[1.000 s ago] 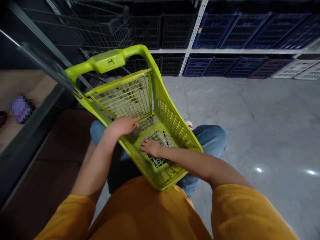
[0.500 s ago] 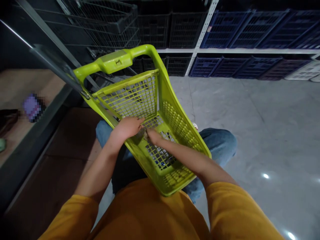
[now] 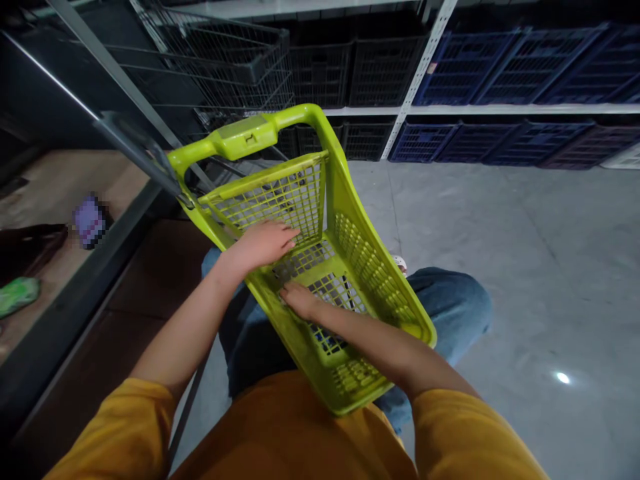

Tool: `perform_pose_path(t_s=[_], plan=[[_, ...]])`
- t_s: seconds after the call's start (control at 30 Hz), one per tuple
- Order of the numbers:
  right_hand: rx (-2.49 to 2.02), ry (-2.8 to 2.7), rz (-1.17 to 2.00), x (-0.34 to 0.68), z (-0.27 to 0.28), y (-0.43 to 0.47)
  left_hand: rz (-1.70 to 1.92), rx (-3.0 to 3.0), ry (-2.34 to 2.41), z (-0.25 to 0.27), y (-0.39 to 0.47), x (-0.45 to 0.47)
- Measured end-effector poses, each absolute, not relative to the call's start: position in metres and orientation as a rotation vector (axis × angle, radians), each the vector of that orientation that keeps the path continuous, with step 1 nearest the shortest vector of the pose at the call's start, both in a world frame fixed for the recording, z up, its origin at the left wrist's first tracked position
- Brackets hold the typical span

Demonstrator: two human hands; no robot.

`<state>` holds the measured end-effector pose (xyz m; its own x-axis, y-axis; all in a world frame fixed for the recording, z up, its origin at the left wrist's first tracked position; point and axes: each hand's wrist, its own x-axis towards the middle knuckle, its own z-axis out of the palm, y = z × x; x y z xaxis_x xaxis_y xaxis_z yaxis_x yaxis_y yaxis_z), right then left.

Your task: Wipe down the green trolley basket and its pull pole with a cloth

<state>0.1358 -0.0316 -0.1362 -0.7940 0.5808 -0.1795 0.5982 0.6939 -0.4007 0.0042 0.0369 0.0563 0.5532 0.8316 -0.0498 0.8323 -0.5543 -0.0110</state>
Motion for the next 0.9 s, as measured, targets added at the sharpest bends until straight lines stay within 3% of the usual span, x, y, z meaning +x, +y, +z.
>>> perform_pose_path(t_s=[0.2,0.37,0.5,0.73,0.9], plan=[[1.135,2.781,-0.546,0.155,-0.135,-0.004,0.367,3.015,1.203,0.071,0.103,0.007],[1.485,2.630,-0.368,0.204,-0.132,0.036,0.187,3.026,1.045,0.058,0.111,0.010],[1.668,2.543,-0.419,0.194,-0.134,0.023,0.095,2.974,1.102,0.056,0.104,0.007],[0.916,2.926,-0.497,0.126,-0.141,-0.037,0.308,2.927,1.277,0.069,0.101,0.001],[1.173,2.755,-0.389,0.176,-0.135,0.009,0.401,2.890,1.438,0.071,0.095,-0.006]])
